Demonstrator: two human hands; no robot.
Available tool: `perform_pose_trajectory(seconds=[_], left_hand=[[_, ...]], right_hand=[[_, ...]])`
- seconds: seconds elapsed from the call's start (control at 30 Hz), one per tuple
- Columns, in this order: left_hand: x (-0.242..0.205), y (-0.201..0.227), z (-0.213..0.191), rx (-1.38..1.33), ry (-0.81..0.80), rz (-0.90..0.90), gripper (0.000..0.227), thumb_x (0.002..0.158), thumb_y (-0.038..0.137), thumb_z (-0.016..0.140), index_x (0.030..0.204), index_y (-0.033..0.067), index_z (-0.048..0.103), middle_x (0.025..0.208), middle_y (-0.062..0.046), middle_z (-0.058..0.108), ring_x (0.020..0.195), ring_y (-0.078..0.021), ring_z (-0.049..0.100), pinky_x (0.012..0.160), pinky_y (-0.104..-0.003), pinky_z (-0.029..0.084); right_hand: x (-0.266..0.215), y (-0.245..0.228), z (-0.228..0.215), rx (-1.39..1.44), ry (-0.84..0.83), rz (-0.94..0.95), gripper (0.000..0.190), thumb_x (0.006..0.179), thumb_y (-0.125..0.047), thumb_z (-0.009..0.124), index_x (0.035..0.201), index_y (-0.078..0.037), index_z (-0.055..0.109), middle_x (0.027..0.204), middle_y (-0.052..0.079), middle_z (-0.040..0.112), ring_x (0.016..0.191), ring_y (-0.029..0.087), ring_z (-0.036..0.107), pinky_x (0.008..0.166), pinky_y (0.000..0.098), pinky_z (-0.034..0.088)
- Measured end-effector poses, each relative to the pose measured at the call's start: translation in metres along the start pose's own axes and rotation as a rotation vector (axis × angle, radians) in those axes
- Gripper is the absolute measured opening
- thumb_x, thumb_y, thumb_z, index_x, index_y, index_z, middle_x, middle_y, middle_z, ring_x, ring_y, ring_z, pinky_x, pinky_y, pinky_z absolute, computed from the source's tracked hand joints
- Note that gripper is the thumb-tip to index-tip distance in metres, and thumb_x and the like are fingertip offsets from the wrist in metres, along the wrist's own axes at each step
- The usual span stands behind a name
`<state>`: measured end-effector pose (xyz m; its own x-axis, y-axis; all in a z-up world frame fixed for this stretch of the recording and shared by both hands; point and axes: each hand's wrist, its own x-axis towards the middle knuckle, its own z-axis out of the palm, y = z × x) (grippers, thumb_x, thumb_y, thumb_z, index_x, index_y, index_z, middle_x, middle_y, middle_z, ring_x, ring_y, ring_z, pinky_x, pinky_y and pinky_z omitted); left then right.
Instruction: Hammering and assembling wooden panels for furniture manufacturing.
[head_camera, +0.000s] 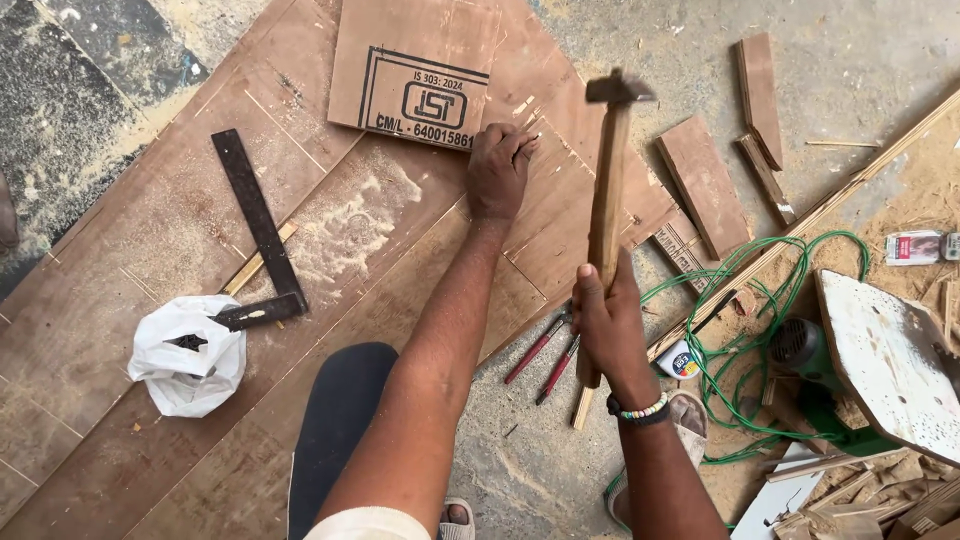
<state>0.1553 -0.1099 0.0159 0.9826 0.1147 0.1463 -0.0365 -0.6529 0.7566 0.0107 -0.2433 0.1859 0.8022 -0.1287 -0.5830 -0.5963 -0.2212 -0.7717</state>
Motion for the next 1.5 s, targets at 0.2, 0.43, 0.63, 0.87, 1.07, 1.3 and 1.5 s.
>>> perform_pose_trajectory(seconds=[0.2,0.43,0.63,0.87,1.07,1.3,1.5], left_hand=[[-0.003,-0.006,0.005,0.029,0.002,-0.001,0.019,0.090,0.024,0.075,0.103,0.0101,0.073,0.105,-0.002,0.065,0.102,-0.0238,0.063,0.087,-0.037,0.055],[0.000,-0.004,0.000,-0.021,0.046,0.035,0.015,0.091,0.023,0.078,0.099,0.0100,0.074,0.103,-0.004,0.064,0.101,-0.0260,0.062,0.087,-0.038,0.054],[0.004,-0.004,0.002,-0.005,0.018,-0.007,0.013,0.088,0.020,0.077,0.097,0.0117,0.074,0.102,-0.003,0.064,0.100,-0.0250,0.062,0.087,-0.038,0.054],[-0.017,-0.013,0.001,0.185,-0.043,0.123,0.038,0.094,0.027,0.076,0.120,0.0071,0.058,0.119,-0.011,0.058,0.114,-0.0288,0.057,0.098,-0.042,0.051],[-0.063,-0.002,-0.037,0.506,-0.046,0.128,0.074,0.091,0.050,0.063,0.142,0.0013,0.042,0.135,-0.020,0.053,0.123,-0.0347,0.053,0.099,-0.054,0.041],[-0.064,-0.008,-0.040,0.442,-0.176,-0.261,0.052,0.104,0.054,0.048,0.127,0.0073,0.054,0.118,-0.016,0.059,0.111,-0.0294,0.057,0.097,-0.048,0.043],[-0.061,-0.009,-0.039,0.508,-0.127,-0.211,0.051,0.100,0.054,0.049,0.118,0.0064,0.055,0.110,-0.016,0.059,0.107,-0.0304,0.057,0.094,-0.049,0.042]], right_hand=[[0.018,-0.015,0.004,-0.244,-0.055,0.163,0.042,0.104,-0.033,0.049,0.137,-0.007,0.046,0.074,0.001,0.056,0.052,0.011,0.053,0.045,0.0286,0.050],[0.009,-0.020,0.005,-0.114,0.011,-0.068,0.045,0.105,-0.033,0.050,0.139,-0.003,0.046,0.074,0.003,0.057,0.055,0.011,0.054,0.047,0.0287,0.049],[0.023,-0.009,0.003,-0.204,-0.065,0.210,0.050,0.103,-0.028,0.051,0.145,-0.004,0.039,0.072,-0.001,0.059,0.052,0.011,0.054,0.047,0.0280,0.049],[0.006,0.022,-0.013,0.095,-0.048,0.179,0.038,0.101,-0.018,0.050,0.136,-0.002,0.052,0.072,0.000,0.054,0.052,0.010,0.051,0.046,0.0268,0.049],[-0.003,-0.002,-0.005,0.142,-0.075,0.152,0.043,0.099,-0.017,0.052,0.140,-0.006,0.045,0.074,0.000,0.057,0.055,0.009,0.056,0.049,0.0262,0.052],[0.010,0.003,0.020,0.011,-0.023,0.182,0.041,0.101,-0.021,0.052,0.141,-0.009,0.047,0.072,0.002,0.054,0.053,0.010,0.053,0.047,0.0280,0.050],[0.023,0.018,0.020,0.019,-0.062,0.218,0.031,0.103,-0.020,0.053,0.131,-0.007,0.053,0.074,0.000,0.055,0.053,0.010,0.052,0.045,0.0267,0.049]])
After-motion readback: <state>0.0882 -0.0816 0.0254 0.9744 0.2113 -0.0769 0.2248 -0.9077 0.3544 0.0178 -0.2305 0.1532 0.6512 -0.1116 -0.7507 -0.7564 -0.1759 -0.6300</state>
